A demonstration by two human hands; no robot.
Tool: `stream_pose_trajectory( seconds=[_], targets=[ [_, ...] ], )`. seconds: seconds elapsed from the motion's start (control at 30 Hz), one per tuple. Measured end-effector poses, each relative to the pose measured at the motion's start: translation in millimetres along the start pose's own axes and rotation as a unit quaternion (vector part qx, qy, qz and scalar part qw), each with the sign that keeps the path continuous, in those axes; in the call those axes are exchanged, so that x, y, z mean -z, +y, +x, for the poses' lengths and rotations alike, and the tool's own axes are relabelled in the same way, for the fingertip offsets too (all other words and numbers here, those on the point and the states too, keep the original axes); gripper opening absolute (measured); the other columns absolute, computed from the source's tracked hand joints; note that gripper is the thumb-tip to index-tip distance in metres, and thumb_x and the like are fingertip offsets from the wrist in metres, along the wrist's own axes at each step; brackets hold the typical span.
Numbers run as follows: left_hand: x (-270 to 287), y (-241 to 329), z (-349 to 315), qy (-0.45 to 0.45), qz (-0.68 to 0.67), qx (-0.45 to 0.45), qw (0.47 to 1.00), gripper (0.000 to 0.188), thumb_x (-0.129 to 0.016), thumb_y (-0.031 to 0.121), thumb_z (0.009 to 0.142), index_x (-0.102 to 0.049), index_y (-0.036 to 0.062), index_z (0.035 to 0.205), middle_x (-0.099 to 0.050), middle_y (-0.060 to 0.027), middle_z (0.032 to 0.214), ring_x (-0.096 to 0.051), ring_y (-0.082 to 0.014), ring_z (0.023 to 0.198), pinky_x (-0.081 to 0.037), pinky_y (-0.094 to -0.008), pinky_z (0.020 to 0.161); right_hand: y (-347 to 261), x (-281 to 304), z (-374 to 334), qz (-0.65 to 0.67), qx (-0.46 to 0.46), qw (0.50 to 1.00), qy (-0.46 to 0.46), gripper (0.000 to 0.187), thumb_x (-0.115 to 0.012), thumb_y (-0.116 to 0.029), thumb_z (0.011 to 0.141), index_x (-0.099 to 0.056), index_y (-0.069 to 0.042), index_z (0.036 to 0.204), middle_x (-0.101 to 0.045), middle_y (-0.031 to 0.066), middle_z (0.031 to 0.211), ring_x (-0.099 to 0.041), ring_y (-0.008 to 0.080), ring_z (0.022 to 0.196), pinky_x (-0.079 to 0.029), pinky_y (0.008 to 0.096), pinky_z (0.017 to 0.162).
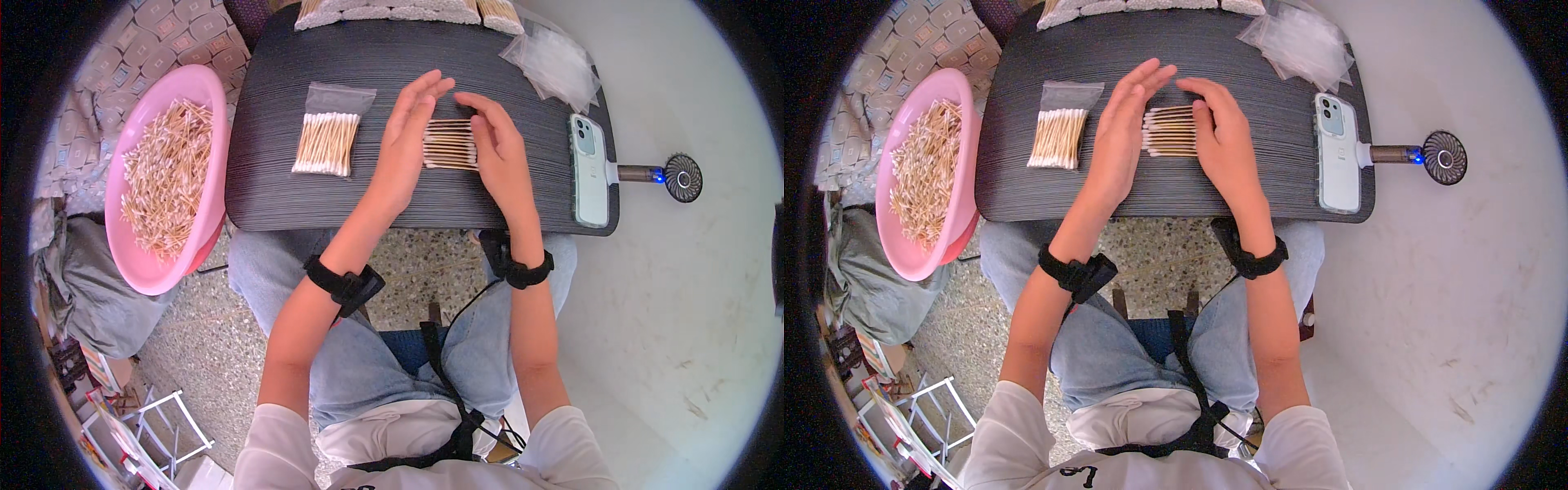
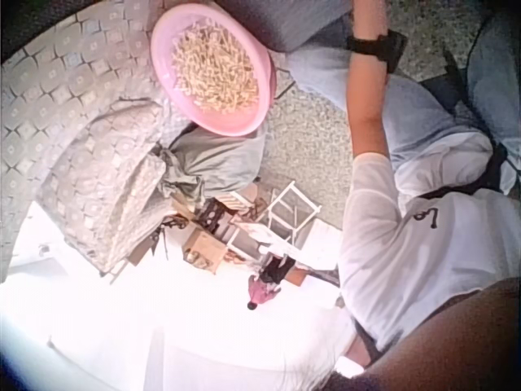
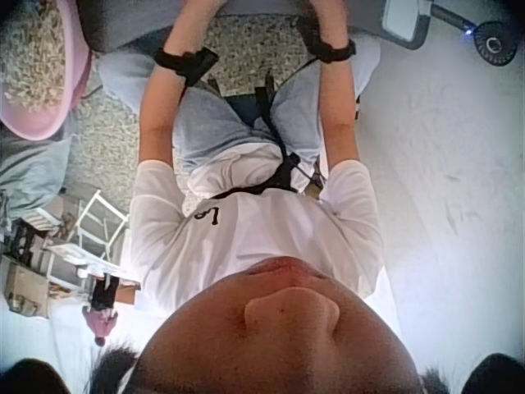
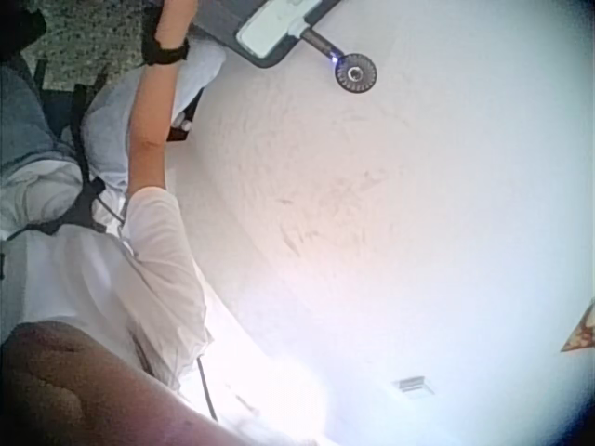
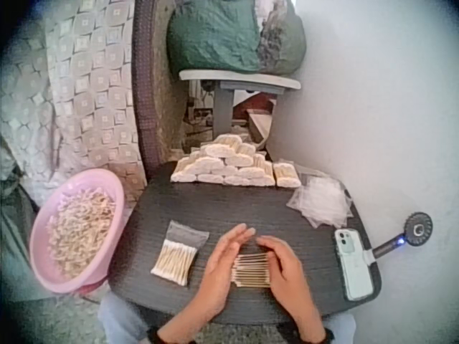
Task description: Sorting cotton swabs and placing them into small plastic bags.
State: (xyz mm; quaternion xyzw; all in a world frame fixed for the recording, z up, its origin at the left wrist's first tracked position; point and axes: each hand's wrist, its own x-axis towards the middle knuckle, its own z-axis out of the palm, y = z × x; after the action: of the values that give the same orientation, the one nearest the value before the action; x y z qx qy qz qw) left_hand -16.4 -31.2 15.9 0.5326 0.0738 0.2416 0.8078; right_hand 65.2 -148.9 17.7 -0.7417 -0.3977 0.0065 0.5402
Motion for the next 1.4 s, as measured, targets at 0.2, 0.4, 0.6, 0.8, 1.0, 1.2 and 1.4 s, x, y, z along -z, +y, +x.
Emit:
stream_pose_trajectory(
  seconds=[0.2, 0.4, 0.6, 0.8, 1.0, 1.2, 1.4],
  targets=[
    [-2.9, -6.0, 0.9, 0.019, -0.027, -0.029, 0.999, 0.043, -0.038, 0.024, 0.105, -0.039, 0.0031, 0.143, -0.049, -0.0148, 0.143, -0.041, -0.0224, 0.136, -0.028, -0.0353, 0.115, -3.1, -7.4, -1.4, 0.069, -0.041, 0.997, 0.004, 0.026, -0.046, -0.008, 0.100, -0.059, -0.001, 0.122, -0.063, 0.0120, 0.118, -0.060, 0.0214, 0.108, -0.045, 0.0312, 0.094],
    [4.0, 1.4, -7.0, -0.021, 0.250, -0.081, 0.965, 0.041, -0.049, 0.021, 0.099, -0.050, 0.0006, 0.135, -0.052, -0.0120, 0.141, -0.041, -0.0239, 0.136, -0.024, -0.0411, 0.117, 9.1, 0.4, -5.6, 0.091, -0.051, 0.994, 0.038, 0.028, -0.049, -0.001, 0.095, -0.058, 0.000, 0.121, -0.062, 0.0125, 0.121, -0.058, 0.0232, 0.115, -0.042, 0.0322, 0.100],
    [9.7, 10.9, -36.2, -0.090, 0.677, -0.238, 0.691, 0.040, -0.057, 0.028, 0.095, -0.062, -0.0008, 0.122, -0.052, -0.0114, 0.141, -0.041, -0.0296, 0.137, -0.020, -0.0520, 0.117, -0.9, 8.9, -11.6, -0.028, -0.011, 0.999, 0.021, 0.033, -0.055, 0.004, 0.085, -0.059, -0.001, 0.117, -0.060, 0.0157, 0.122, -0.057, 0.0315, 0.117, -0.041, 0.0373, 0.103],
    [11.7, 12.2, -43.9, -0.114, 0.700, -0.214, 0.672, 0.042, -0.056, 0.030, 0.095, -0.061, -0.0012, 0.123, -0.046, -0.0148, 0.145, -0.039, -0.0311, 0.138, -0.021, -0.0516, 0.117, -0.9, 4.8, -11.4, -0.055, 0.014, 0.998, 0.021, 0.033, -0.054, 0.005, 0.084, -0.059, -0.002, 0.116, -0.060, 0.0161, 0.120, -0.057, 0.0325, 0.117, -0.042, 0.0390, 0.103],
    [10.1, 0.6, -33.6, -0.008, 0.522, -0.183, 0.833, 0.056, -0.047, 0.031, 0.102, -0.038, -0.0043, 0.144, -0.037, -0.0234, 0.150, -0.033, -0.0389, 0.141, -0.023, -0.0439, 0.117, 9.2, 3.1, -9.3, -0.008, -0.009, 0.999, 0.035, 0.033, -0.050, 0.004, 0.088, -0.058, -0.002, 0.120, -0.059, 0.0162, 0.124, -0.055, 0.0322, 0.119, -0.040, 0.0380, 0.103],
    [-3.6, 0.3, -13.0, 0.010, 0.280, -0.041, 0.959, 0.067, -0.034, 0.043, 0.105, -0.025, -0.0079, 0.148, -0.030, -0.0268, 0.153, -0.026, -0.0370, 0.145, -0.019, -0.0406, 0.118, -3.8, -10.7, -5.8, 0.104, -0.068, 0.992, 0.037, 0.036, -0.045, 0.001, 0.095, -0.052, -0.001, 0.130, -0.057, 0.0120, 0.130, -0.053, 0.0219, 0.122, -0.038, 0.0333, 0.106],
    [-6.6, -4.9, -7.9, 0.039, 0.059, -0.025, 0.997, 0.065, -0.032, 0.043, 0.106, -0.021, -0.0012, 0.152, -0.032, -0.0181, 0.155, -0.023, -0.0253, 0.147, -0.015, -0.0347, 0.119, 1.4, -9.2, -4.4, 0.146, -0.064, 0.986, 0.055, 0.035, -0.043, 0.001, 0.097, -0.050, -0.001, 0.132, -0.054, 0.0105, 0.133, -0.050, 0.0185, 0.123, -0.035, 0.0304, 0.108]
  ],
)
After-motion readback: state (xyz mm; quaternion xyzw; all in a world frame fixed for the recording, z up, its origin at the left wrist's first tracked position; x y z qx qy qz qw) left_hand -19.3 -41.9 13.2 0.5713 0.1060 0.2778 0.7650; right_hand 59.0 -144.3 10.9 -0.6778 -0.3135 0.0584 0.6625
